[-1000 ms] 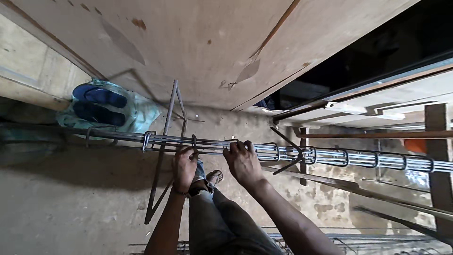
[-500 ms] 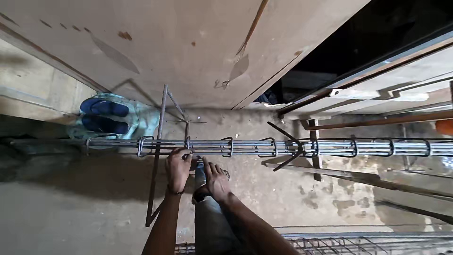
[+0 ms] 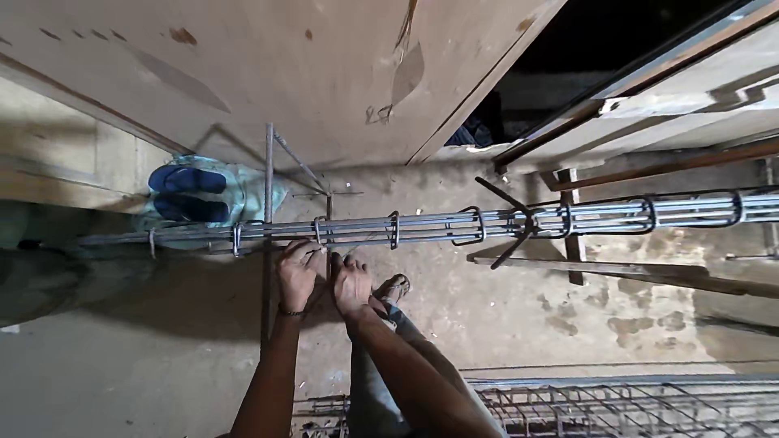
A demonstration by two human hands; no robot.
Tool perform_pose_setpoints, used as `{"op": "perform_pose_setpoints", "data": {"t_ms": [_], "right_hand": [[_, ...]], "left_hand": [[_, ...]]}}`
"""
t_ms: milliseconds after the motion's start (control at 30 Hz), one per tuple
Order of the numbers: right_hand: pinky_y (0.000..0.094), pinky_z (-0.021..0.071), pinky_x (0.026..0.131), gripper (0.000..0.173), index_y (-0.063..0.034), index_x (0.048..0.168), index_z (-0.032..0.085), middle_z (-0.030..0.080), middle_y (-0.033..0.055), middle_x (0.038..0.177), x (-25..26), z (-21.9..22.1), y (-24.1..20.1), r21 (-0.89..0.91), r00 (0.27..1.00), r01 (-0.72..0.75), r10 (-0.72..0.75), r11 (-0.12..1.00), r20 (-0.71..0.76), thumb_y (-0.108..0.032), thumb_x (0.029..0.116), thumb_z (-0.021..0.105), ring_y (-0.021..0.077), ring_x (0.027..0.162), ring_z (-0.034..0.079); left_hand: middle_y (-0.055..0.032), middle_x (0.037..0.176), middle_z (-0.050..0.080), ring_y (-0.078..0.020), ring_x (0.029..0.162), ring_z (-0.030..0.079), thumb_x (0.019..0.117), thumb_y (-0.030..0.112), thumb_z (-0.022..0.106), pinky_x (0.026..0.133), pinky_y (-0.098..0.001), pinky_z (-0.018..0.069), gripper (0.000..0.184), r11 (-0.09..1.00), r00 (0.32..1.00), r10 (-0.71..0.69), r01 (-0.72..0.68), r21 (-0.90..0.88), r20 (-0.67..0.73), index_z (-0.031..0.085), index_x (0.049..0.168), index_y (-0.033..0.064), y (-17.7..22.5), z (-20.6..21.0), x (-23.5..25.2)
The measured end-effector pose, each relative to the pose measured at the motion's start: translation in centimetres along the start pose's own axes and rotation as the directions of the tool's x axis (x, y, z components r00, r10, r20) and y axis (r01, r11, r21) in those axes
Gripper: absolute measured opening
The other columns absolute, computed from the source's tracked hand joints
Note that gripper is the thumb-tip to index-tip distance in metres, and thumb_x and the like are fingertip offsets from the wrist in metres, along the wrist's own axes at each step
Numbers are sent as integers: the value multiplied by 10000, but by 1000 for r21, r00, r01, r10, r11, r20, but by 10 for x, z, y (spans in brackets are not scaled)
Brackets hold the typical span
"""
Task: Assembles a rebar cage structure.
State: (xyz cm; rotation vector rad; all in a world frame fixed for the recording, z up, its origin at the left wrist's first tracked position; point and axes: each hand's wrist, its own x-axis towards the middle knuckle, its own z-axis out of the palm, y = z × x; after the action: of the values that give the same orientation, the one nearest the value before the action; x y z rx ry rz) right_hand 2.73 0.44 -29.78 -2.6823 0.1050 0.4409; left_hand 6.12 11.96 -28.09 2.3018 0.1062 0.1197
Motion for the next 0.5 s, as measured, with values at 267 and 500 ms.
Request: {"op": "perform_pose_setpoints", "data": {"t_ms": [267,500], "right_hand": [[546,392,1161,312,-31,1234,701,720,165,1236,-11,-7,15,-48,939,304,-308,951,-151,-91,973,543,374,1283,616],[553,436,1102,319,-211,1201,769,739,101,936,11,28,20,74,911,193,-151,978,-383,-132,952,585,317,977,707]], "left_hand": [[-88,1013,769,-136,986,731,877,134,774,910,-293,592,81,997,999,33,-34,75,14,803,927,77,8,-5,2],[-74,1006,771,-108,975,729,871,132,781,891,-262,589,74,996,999,40,-40,77,10,806,925,89,10,-4,2]]}}
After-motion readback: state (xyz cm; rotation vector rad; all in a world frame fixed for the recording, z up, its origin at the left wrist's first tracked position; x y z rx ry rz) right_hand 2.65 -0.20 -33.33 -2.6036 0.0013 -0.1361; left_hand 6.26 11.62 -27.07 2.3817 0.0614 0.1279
